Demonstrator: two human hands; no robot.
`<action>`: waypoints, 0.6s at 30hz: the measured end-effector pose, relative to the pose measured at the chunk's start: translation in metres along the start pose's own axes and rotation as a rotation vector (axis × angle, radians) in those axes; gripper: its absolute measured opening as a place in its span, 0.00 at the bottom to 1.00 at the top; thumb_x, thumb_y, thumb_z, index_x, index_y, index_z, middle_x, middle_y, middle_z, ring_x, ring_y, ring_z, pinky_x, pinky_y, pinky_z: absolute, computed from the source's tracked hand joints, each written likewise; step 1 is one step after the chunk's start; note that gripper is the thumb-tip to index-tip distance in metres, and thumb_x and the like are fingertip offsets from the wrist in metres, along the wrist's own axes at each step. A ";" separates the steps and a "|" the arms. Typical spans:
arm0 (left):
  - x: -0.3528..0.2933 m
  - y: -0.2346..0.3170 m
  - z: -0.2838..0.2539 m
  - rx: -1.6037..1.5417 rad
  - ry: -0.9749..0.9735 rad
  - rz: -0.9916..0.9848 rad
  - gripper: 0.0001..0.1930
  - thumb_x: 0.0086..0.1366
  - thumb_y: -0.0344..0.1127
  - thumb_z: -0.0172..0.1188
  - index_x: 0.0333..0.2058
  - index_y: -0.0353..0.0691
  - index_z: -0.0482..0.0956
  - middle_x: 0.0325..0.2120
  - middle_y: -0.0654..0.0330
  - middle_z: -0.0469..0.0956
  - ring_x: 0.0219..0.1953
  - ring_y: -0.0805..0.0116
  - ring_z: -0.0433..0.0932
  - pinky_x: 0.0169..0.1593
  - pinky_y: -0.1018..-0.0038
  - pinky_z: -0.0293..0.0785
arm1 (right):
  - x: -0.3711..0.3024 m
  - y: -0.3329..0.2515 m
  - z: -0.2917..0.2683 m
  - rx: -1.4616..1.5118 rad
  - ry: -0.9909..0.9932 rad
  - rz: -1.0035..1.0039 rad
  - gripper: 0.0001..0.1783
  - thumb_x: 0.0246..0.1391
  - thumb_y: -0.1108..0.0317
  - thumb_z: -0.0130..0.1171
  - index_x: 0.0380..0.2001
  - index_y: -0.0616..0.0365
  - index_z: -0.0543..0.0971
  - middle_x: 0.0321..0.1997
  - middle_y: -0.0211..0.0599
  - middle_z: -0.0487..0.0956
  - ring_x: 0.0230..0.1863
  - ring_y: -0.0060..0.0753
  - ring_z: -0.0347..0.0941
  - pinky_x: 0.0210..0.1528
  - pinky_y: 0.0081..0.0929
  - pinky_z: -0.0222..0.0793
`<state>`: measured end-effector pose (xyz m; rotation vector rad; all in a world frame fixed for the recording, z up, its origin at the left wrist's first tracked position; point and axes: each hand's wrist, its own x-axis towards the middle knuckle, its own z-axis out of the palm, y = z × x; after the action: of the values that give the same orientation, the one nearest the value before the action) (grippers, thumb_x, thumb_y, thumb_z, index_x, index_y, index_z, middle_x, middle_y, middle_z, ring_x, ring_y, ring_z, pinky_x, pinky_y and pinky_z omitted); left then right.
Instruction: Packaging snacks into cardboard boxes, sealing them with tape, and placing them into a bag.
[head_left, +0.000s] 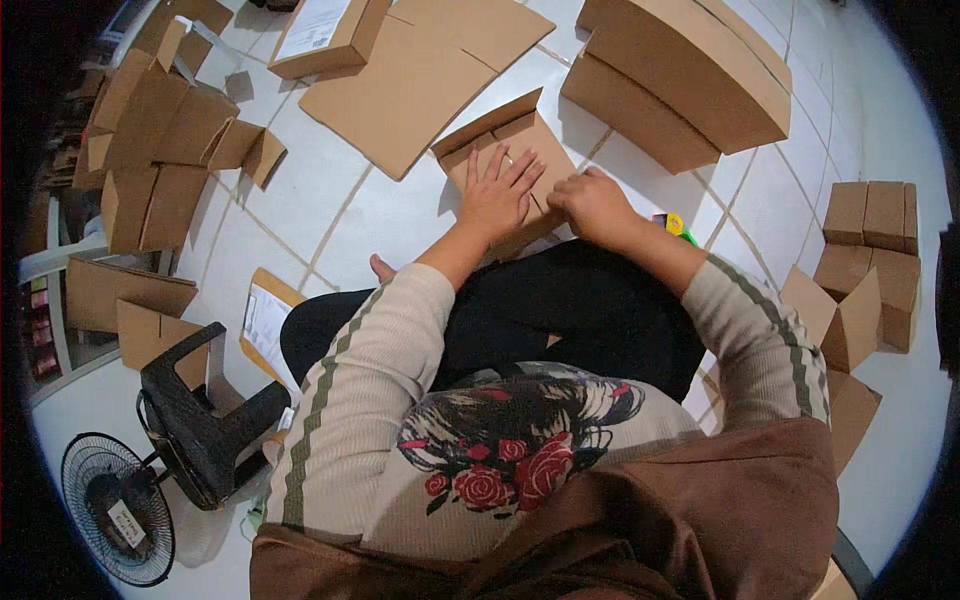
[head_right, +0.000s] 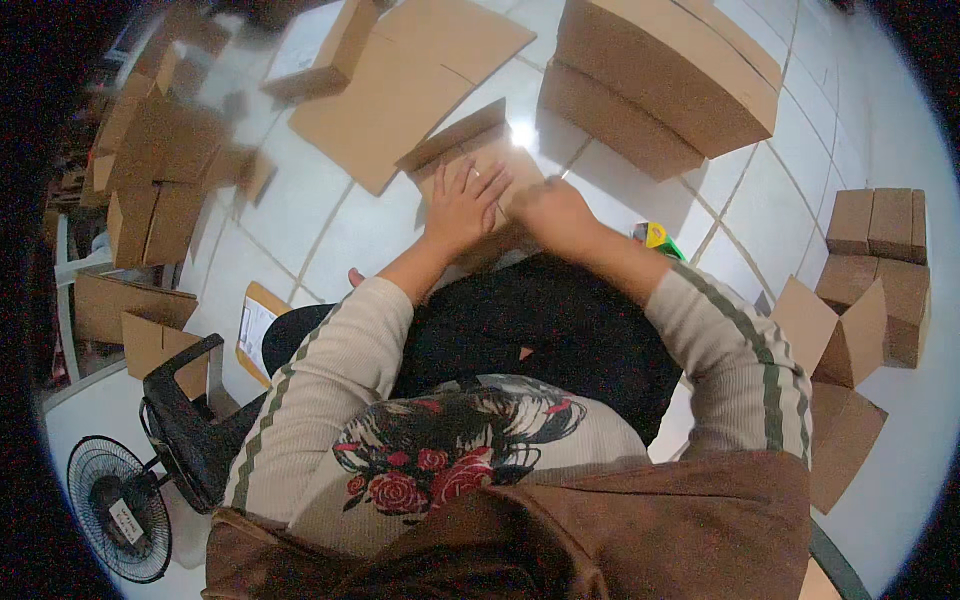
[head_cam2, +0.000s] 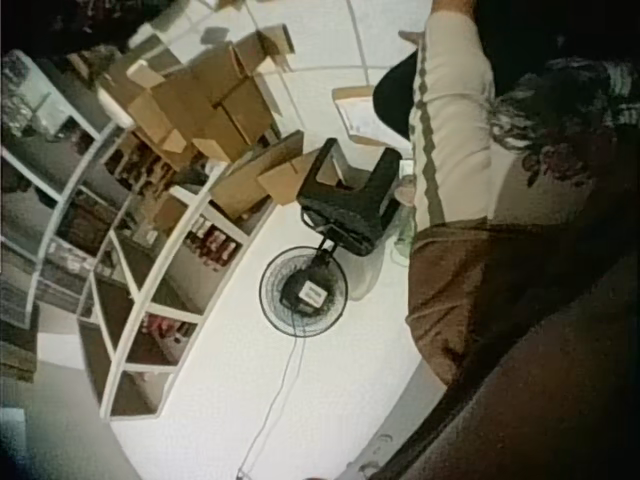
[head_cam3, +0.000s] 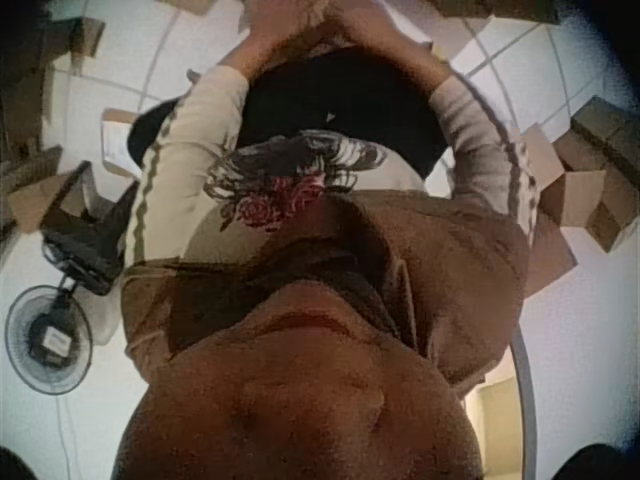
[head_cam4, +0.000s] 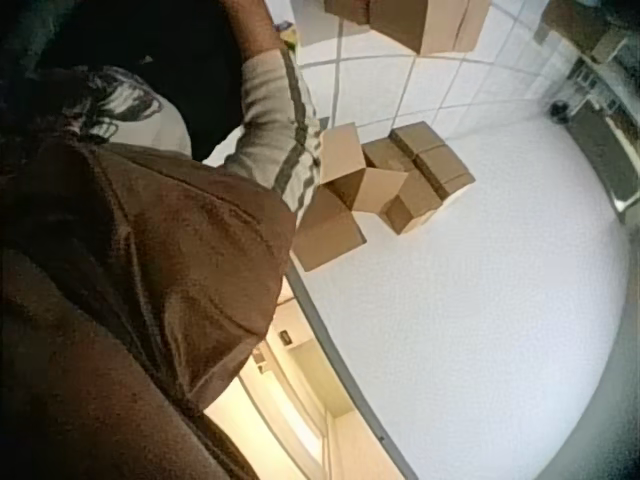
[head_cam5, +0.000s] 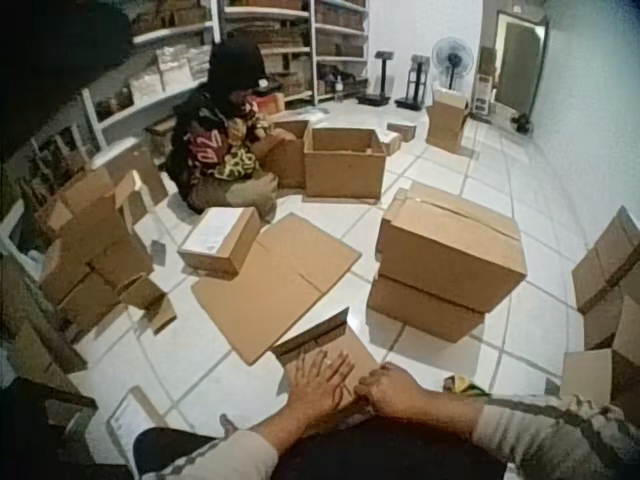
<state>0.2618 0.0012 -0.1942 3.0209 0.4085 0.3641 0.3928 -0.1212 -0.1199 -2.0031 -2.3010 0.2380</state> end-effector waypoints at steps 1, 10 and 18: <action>0.002 -0.002 0.002 0.019 0.020 0.020 0.25 0.55 0.46 0.46 0.53 0.55 0.59 0.56 0.70 0.55 0.58 0.58 0.52 0.57 0.46 0.40 | 0.008 0.004 0.004 0.038 0.037 0.061 0.09 0.32 0.64 0.57 0.21 0.52 0.73 0.25 0.28 0.73 0.33 0.31 0.69 0.38 0.32 0.60; 0.012 -0.033 -0.005 -0.119 -0.102 0.188 0.21 0.56 0.45 0.47 0.50 0.60 0.64 0.55 0.75 0.57 0.57 0.62 0.53 0.58 0.54 0.47 | 0.027 0.010 0.022 0.096 0.053 0.268 0.17 0.34 0.59 0.61 0.30 0.52 0.72 0.37 0.31 0.72 0.44 0.39 0.63 0.48 0.42 0.51; 0.030 -0.049 -0.029 -0.670 -0.386 -0.022 0.15 0.56 0.37 0.49 0.44 0.55 0.71 0.51 0.69 0.64 0.56 0.65 0.55 0.57 0.61 0.51 | 0.028 0.020 0.059 0.500 0.287 0.637 0.53 0.31 0.60 0.67 0.58 0.53 0.46 0.48 0.54 0.68 0.57 0.49 0.56 0.54 0.42 0.54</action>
<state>0.2705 0.0571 -0.1643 2.3478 0.2254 -0.0827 0.3987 -0.0946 -0.1823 -2.2236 -1.2261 0.4682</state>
